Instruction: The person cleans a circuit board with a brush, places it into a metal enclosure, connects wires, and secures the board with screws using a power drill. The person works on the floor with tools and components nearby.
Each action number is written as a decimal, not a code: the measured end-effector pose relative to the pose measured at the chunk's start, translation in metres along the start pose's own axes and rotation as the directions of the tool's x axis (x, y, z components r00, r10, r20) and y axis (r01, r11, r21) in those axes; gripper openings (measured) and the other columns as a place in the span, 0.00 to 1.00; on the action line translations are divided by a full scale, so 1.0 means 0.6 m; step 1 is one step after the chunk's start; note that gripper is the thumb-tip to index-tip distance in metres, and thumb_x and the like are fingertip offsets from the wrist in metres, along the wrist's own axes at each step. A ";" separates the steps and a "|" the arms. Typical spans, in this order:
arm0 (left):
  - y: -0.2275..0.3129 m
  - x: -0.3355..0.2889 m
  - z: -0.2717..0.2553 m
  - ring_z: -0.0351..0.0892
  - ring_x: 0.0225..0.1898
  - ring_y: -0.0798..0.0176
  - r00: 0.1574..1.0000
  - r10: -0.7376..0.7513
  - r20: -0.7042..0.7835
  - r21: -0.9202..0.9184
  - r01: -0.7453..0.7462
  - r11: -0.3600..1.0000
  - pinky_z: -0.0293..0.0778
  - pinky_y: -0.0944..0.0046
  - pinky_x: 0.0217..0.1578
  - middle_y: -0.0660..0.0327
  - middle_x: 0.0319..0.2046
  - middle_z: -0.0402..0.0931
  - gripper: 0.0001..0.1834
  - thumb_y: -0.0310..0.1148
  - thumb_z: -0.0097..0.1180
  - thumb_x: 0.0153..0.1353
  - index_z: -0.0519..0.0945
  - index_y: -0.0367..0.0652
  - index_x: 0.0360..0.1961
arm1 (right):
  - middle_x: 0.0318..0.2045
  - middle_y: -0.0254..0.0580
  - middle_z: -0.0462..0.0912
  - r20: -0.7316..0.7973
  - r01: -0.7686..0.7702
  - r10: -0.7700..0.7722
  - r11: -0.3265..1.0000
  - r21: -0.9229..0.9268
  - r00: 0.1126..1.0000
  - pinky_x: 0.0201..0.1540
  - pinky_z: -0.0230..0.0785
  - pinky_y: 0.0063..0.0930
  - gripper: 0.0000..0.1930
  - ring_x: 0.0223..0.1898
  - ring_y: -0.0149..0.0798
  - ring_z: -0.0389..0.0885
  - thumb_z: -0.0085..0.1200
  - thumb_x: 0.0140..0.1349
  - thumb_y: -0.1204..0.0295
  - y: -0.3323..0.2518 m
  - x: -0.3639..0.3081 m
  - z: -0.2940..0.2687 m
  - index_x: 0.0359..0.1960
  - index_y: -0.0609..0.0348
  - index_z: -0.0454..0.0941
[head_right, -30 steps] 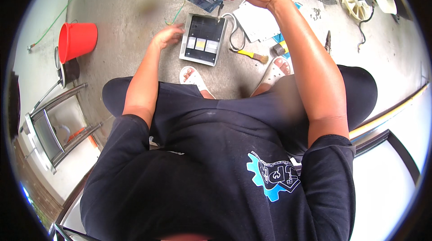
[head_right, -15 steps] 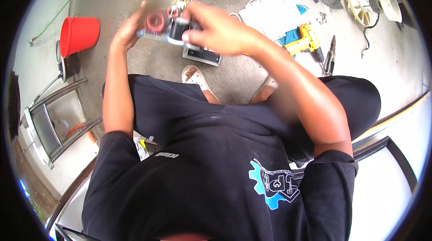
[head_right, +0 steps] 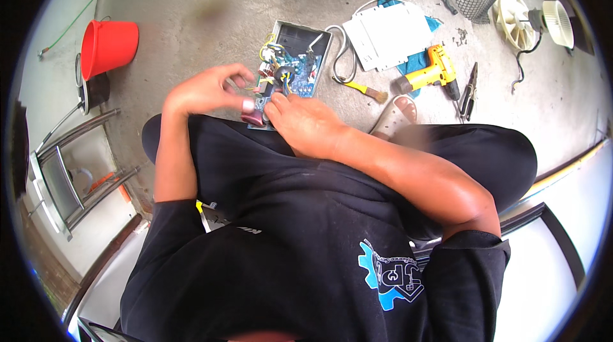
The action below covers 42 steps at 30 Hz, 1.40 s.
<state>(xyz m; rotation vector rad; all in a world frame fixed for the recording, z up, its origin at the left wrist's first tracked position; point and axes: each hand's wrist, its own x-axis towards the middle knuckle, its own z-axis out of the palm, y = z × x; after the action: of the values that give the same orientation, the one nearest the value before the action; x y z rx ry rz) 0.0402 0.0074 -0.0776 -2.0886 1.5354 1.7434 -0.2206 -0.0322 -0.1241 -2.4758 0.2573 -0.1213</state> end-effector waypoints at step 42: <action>-0.051 0.066 0.158 0.82 0.44 0.39 0.862 0.199 -0.466 0.340 -0.033 0.940 0.76 0.44 0.41 0.50 0.35 0.83 0.14 0.21 0.65 0.50 0.80 0.43 0.39 | 0.44 0.53 0.76 0.094 -0.146 0.144 0.989 0.019 0.985 0.44 0.79 0.47 0.18 0.47 0.55 0.83 0.58 0.66 0.67 0.092 0.016 0.091 0.49 0.63 0.67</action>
<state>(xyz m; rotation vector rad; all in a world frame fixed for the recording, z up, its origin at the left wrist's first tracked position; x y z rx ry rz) -0.0131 0.0506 -0.1597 -2.4122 1.9411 0.9063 -0.2115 -0.0451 -0.2010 -2.4205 0.3928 0.0514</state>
